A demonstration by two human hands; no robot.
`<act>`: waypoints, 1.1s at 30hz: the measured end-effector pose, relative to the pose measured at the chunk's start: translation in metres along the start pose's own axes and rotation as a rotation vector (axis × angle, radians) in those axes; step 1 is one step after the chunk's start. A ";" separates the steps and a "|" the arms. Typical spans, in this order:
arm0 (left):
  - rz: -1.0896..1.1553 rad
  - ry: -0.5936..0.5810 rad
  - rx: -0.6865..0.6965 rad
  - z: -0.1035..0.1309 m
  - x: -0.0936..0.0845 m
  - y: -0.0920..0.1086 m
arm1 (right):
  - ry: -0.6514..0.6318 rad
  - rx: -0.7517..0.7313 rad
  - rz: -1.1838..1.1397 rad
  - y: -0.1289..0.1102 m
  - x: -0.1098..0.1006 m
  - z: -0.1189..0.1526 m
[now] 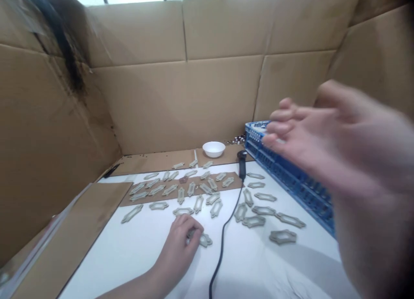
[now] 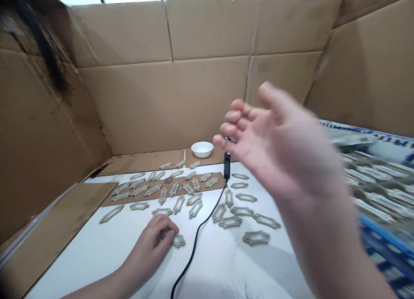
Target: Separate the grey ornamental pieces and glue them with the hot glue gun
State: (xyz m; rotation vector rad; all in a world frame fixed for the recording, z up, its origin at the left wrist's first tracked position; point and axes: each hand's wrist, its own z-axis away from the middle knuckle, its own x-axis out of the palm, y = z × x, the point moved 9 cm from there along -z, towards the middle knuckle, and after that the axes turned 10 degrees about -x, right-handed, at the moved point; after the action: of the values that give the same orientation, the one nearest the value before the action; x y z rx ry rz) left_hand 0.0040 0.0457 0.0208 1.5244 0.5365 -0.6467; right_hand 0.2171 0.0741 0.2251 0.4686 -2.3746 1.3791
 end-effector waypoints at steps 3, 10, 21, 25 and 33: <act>-0.025 -0.022 -0.010 -0.001 0.002 -0.001 | 0.014 0.218 -0.210 0.033 0.008 0.012; -0.073 -0.060 -0.017 -0.003 0.006 -0.003 | -0.068 0.245 -0.226 0.054 0.012 0.016; -0.074 -0.072 -0.011 -0.003 0.007 -0.001 | -0.056 0.298 -0.263 0.065 0.012 0.013; -0.075 -0.078 -0.017 -0.003 0.008 -0.001 | -0.058 0.336 -0.263 0.068 0.013 0.014; -0.068 -0.088 -0.013 -0.003 0.008 -0.003 | -0.054 0.445 -0.292 0.084 0.013 0.015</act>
State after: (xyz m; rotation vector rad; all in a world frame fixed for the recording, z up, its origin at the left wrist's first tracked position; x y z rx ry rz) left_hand 0.0081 0.0489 0.0133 1.4632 0.5262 -0.7575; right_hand 0.1658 0.0992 0.1603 0.9383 -1.9275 1.7619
